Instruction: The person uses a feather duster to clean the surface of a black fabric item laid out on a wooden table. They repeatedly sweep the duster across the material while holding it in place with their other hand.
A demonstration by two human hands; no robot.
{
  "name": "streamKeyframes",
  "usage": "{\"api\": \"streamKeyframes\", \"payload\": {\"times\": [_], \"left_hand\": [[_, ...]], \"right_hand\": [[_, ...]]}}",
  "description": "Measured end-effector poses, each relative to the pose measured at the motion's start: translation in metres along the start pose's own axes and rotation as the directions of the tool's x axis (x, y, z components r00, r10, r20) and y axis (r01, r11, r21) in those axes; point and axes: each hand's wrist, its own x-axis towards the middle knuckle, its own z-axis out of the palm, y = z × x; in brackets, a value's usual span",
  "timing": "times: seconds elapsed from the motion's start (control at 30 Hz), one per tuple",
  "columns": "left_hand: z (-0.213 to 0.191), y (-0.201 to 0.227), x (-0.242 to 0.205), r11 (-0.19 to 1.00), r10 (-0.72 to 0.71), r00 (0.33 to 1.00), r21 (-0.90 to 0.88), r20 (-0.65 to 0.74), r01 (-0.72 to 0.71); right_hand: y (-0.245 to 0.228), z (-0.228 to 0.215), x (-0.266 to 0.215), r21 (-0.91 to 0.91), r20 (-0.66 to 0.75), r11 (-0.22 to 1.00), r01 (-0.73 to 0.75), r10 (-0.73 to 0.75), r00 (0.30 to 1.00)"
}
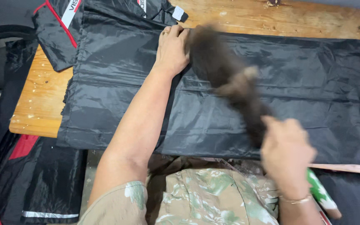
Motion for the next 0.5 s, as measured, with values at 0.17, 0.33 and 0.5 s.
{"api": "streamKeyframes", "payload": {"times": [0.17,0.33,0.5], "left_hand": [[0.004,-0.01,-0.005,0.999,0.006,0.997,-0.048,0.074,-0.002],[0.009,-0.008,-0.003,0.998,0.048,0.999,0.041,0.0,-0.048],[0.014,-0.009,-0.003,0.997,0.006,1.0,0.079,0.024,-0.008]], "right_hand": [[-0.011,0.017,0.02,-0.157,0.236,0.986,0.052,-0.014,0.972],[0.079,0.039,0.047,-0.247,0.208,0.951,-0.188,0.241,0.948],[0.102,0.047,0.024,-0.326,-0.086,0.928,-0.181,0.161,0.983]]}}
